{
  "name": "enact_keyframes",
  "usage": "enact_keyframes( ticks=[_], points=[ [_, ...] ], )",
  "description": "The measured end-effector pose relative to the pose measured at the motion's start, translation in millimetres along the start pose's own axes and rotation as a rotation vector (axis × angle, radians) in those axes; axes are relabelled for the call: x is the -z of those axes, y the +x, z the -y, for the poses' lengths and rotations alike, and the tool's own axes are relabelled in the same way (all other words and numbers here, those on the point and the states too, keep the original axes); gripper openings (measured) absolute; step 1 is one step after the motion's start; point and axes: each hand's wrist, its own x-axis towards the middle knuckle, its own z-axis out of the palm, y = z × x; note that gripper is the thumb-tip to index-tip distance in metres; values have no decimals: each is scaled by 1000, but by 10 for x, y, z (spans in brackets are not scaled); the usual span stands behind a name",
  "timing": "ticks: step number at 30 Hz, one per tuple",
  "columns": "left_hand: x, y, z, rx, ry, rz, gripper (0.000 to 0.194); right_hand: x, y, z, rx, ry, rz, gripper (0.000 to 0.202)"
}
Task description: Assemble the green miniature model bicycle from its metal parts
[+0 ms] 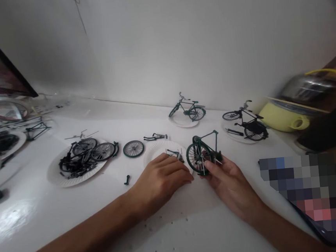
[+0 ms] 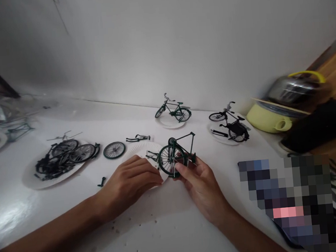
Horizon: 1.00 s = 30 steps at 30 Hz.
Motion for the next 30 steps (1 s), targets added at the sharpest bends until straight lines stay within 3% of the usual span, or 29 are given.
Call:
enact_keyframes(
  ticks=[6, 14, 30],
  points=[
    [-8, 4, 12, 99, -30, -86, 4, -6, -27, -19, 31, -99, 46, 26],
    [-35, 15, 12, 171, -77, -164, 8, 8, -39, -83, 77, -301, 61, 31],
    [-19, 29, -5, 199, 11, -102, 6, -73, -83, -1, 83, -353, 123, 29]
  ],
)
